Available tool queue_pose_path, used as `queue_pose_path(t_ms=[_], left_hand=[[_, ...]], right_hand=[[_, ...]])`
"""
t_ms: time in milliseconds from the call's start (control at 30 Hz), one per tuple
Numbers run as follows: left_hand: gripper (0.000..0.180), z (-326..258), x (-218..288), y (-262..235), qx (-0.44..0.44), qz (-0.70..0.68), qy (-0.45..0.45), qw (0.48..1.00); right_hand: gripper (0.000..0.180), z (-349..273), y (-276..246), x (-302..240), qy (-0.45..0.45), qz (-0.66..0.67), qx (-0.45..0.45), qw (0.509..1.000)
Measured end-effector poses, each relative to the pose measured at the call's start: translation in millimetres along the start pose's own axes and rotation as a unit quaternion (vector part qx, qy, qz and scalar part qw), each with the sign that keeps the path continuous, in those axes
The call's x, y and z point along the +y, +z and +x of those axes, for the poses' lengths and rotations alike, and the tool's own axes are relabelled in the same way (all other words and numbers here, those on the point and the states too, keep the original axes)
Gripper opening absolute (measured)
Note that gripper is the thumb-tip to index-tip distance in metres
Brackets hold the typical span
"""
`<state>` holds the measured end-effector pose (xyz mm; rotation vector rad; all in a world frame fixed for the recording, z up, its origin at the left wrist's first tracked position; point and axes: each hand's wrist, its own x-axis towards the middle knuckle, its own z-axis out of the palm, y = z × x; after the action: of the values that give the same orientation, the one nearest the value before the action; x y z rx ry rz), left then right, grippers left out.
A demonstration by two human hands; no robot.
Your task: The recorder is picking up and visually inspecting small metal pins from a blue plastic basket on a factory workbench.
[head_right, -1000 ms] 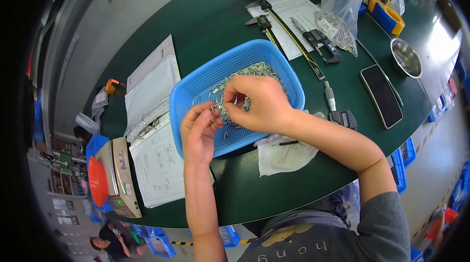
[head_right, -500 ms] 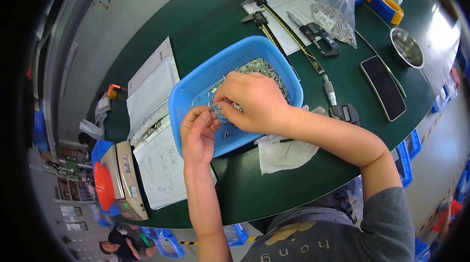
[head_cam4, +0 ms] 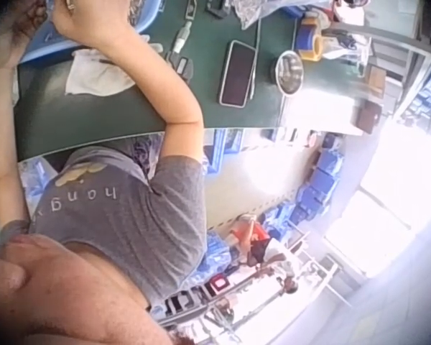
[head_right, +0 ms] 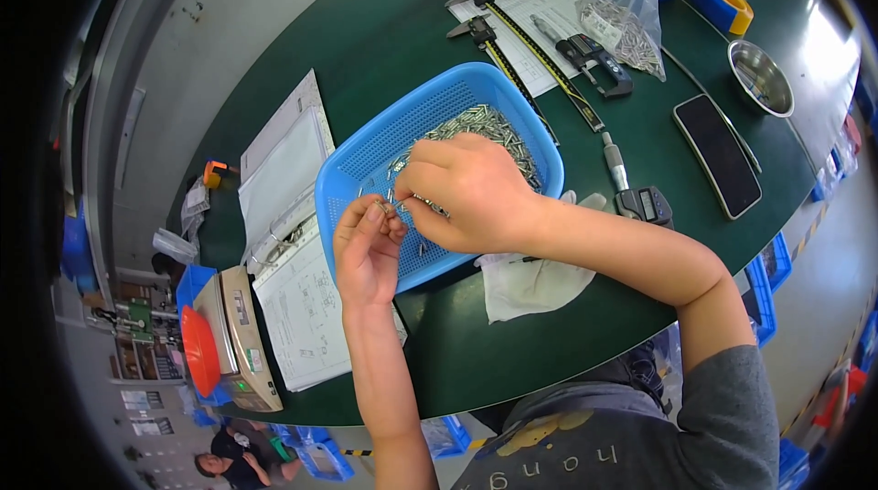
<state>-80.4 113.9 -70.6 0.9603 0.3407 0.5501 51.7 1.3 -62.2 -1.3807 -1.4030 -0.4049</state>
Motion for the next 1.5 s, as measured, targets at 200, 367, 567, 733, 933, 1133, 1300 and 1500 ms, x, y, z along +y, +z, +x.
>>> queue_pose_path(t_ms=[200,367,567,733,933,1133,1300,1500], left_hand=[[0.013,0.0,-0.1,0.5,-0.002,0.003,-0.001,1.000],[0.013,-1.1,-2.2,3.5,0.020,0.056,0.005,0.998],[0.010,0.2,-1.3,5.0,0.044,0.099,-0.008,0.994],[0.009,1.3,-2.0,12.1,0.080,0.159,0.000,0.984],[0.006,10.3,5.6,11.2,0.060,0.507,-0.012,0.860],[0.011,18.2,-4.2,33.4,-0.038,0.757,0.024,0.652],[0.011,28.1,-14.8,39.9,-0.050,0.779,-0.038,0.624],[0.008,27.7,-12.0,27.3,-0.031,0.682,0.005,0.731]], right_hand=[[0.016,-0.6,0.1,0.1,-0.001,-0.009,0.004,1.000],[0.014,-3.4,0.4,1.6,-0.034,-0.044,-0.008,0.998],[0.012,-0.1,-2.7,2.4,0.003,-0.045,-0.075,0.996],[0.008,6.6,-14.3,23.8,0.125,0.047,-0.042,0.990],[0.009,7.3,-12.8,28.8,0.310,0.108,-0.057,0.943],[0.010,5.7,-11.3,30.7,0.271,0.085,-0.038,0.958],[0.008,5.4,-11.2,29.6,0.282,0.089,-0.045,0.954],[0.006,5.1,-11.1,27.4,0.241,0.062,-0.033,0.968]])
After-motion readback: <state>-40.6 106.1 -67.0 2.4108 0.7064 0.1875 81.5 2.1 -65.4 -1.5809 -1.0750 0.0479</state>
